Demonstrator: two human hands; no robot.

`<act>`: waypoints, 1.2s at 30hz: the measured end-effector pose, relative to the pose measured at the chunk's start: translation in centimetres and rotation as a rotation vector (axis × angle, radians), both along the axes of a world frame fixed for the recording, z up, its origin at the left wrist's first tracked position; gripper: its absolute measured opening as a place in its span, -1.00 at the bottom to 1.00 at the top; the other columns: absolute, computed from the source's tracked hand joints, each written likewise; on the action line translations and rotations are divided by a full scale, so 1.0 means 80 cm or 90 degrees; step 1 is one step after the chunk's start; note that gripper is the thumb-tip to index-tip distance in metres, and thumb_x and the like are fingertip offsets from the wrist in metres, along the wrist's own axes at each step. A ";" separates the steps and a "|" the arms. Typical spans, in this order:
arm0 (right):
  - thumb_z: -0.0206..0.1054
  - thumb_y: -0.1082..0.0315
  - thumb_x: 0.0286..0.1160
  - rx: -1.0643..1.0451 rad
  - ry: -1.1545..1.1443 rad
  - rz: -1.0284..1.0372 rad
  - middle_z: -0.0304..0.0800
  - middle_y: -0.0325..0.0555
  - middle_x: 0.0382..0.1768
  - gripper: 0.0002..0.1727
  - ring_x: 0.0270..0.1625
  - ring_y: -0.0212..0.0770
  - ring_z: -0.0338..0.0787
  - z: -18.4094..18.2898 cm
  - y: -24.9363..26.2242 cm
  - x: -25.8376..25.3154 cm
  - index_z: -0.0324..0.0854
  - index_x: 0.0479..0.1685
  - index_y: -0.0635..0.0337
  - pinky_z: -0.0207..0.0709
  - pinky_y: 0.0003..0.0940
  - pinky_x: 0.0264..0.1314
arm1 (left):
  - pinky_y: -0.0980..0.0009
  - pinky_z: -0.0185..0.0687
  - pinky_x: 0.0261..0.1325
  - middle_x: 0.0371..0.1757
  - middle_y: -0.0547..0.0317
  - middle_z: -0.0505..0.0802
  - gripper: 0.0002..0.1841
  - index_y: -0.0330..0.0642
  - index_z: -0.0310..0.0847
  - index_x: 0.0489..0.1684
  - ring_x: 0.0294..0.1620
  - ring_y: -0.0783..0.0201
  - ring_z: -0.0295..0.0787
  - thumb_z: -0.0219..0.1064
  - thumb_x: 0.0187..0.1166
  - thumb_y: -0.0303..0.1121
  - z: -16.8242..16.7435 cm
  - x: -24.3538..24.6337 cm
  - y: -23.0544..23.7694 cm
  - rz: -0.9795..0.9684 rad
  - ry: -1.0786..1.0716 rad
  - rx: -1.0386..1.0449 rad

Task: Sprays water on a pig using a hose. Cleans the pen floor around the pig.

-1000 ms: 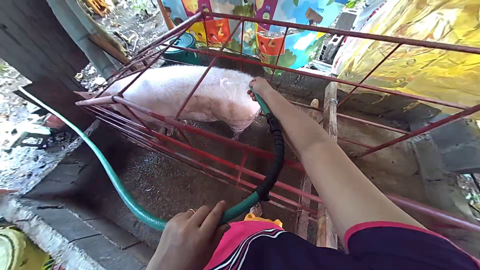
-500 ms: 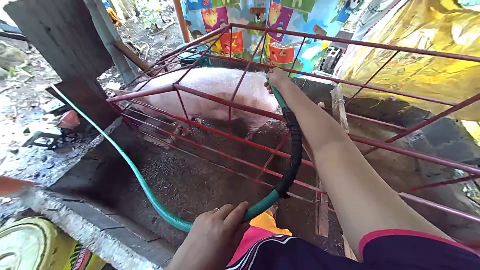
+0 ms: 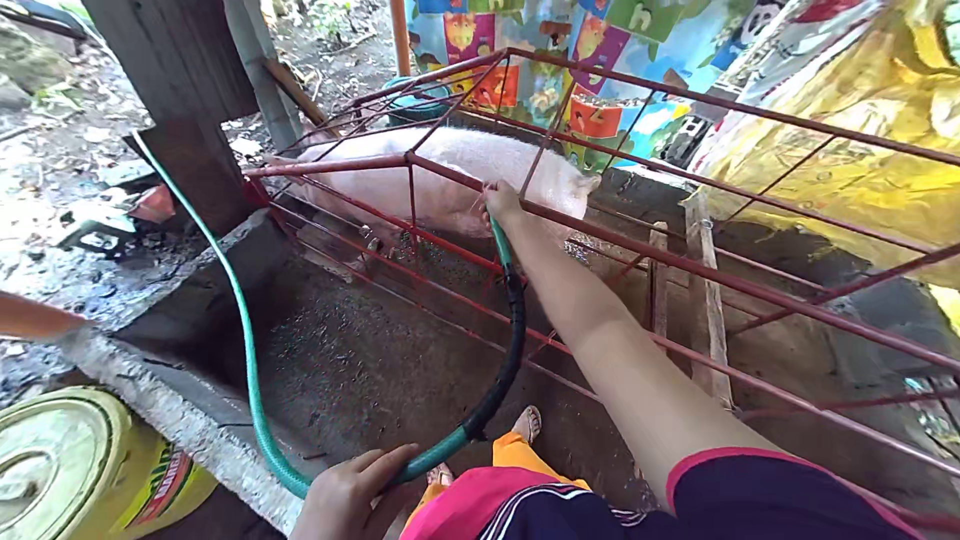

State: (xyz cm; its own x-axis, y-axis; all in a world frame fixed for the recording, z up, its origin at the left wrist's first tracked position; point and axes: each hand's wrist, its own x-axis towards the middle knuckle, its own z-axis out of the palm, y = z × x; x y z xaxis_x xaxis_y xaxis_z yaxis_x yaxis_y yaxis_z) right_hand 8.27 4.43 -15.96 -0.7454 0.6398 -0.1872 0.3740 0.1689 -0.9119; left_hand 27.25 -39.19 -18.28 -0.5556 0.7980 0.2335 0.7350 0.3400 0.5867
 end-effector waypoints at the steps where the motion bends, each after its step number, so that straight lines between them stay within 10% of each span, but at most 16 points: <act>1: -0.05 0.22 0.92 -0.001 0.009 0.002 0.65 -0.01 -0.38 -0.64 -0.60 -0.23 0.60 -0.017 -0.011 -0.003 0.36 0.47 0.21 0.57 -0.30 -0.52 | 0.02 0.76 -0.40 -0.34 0.04 0.92 -0.68 -0.11 0.90 0.06 -0.44 0.07 0.88 0.34 0.53 -0.17 -0.013 0.000 -0.008 0.014 -0.012 -0.012; 11: -0.08 0.23 0.94 -0.040 -0.022 -0.135 0.64 0.02 -0.40 -0.62 -0.57 -0.16 0.61 -0.158 -0.027 0.023 0.36 0.51 0.23 0.59 -0.22 -0.47 | -0.05 0.78 -0.38 -0.35 0.01 0.93 -0.67 -0.14 0.92 -0.01 -0.43 -0.01 0.91 0.35 0.49 -0.16 -0.106 0.022 -0.036 0.096 -0.015 -0.058; 36: -0.03 0.28 0.92 -0.073 0.002 -0.065 0.60 -0.01 -0.42 -0.67 -0.63 -0.24 0.55 -0.156 -0.057 0.033 0.37 0.44 0.27 0.55 -0.30 -0.52 | -0.04 0.81 -0.27 -0.32 -0.01 0.93 -0.71 -0.19 0.90 -0.04 -0.37 0.00 0.93 0.42 0.44 -0.22 -0.111 0.034 -0.056 0.080 -0.046 -0.067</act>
